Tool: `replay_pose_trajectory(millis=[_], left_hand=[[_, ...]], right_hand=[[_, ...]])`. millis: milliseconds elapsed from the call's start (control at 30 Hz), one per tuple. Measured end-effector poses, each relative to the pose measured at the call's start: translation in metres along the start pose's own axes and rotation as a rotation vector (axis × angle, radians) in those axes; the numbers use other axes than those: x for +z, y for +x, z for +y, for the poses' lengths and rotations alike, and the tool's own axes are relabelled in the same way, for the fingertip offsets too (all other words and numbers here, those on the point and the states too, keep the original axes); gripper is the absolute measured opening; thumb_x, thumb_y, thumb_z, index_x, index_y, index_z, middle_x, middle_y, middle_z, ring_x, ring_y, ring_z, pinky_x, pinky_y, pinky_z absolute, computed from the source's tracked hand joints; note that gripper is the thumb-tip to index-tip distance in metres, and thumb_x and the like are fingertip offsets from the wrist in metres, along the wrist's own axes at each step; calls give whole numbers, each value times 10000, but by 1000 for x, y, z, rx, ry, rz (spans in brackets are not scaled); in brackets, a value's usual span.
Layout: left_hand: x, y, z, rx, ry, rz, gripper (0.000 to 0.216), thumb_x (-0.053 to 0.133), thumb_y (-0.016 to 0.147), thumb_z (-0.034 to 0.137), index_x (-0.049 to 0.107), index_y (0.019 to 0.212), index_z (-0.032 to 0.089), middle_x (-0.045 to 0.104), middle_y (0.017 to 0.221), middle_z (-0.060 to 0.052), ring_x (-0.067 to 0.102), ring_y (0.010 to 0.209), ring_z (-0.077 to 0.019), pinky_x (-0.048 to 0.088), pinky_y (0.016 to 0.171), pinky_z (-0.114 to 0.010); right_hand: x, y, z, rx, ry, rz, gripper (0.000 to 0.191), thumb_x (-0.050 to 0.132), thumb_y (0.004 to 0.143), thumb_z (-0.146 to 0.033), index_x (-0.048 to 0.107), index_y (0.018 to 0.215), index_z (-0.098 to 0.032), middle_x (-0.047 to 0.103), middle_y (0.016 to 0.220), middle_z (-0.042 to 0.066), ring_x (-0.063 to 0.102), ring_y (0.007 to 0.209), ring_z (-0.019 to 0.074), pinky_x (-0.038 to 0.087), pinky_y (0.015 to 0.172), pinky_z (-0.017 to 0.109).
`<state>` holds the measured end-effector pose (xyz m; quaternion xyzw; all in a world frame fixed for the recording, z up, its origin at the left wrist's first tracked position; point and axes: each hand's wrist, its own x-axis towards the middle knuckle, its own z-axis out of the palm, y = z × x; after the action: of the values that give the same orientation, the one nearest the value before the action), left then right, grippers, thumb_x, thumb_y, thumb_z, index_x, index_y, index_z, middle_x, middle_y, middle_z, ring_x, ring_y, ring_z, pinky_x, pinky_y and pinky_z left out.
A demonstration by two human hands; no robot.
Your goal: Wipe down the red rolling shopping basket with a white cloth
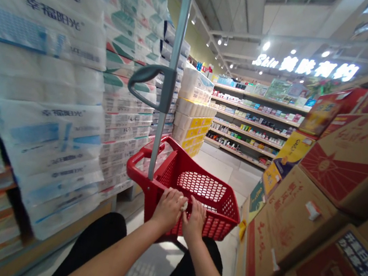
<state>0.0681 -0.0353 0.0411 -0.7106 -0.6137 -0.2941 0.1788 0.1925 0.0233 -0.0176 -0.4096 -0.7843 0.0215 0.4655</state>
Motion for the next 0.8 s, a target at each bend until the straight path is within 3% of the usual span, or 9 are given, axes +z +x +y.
replay_pose_trajectory(millis=[167, 333, 533, 800], left_hand=[[8, -1, 1, 20, -60, -17, 417, 524, 766, 138, 577, 1167, 237, 596, 1213, -54, 449, 1214, -231, 243, 1114, -452], [6, -2, 1, 2, -119, -26, 469, 489, 742, 83, 570, 1191, 197, 592, 1252, -62, 446, 1244, -209, 249, 1136, -432], [1, -2, 3, -52, -252, -1, 518, 418, 718, 52, 559, 1201, 178, 584, 1268, -77, 454, 1248, -211, 291, 1116, -468], [1, 5, 5, -177, -453, 10, 457, 391, 739, 93, 550, 1159, 178, 588, 1263, -79, 483, 1222, -214, 349, 1083, -461]], right_hand=[[-1, 1, -9, -46, 137, -20, 604, 483, 757, -145, 426, 1356, -196, 556, 1289, 95, 470, 1207, 257, 335, 1052, 474], [0, 2, -18, 40, 319, -46, 664, 500, 725, -131, 415, 1381, -194, 537, 1328, 107, 478, 1234, 258, 373, 1053, 454], [1, 1, -29, 103, 576, -55, 819, 567, 720, -136, 265, 1477, -209, 546, 1328, 103, 555, 1175, 231, 453, 993, 365], [-2, 5, -39, 234, 867, -119, 775, 560, 786, -180, 232, 1487, -218, 539, 1346, 100, 520, 1233, 228, 445, 1016, 392]])
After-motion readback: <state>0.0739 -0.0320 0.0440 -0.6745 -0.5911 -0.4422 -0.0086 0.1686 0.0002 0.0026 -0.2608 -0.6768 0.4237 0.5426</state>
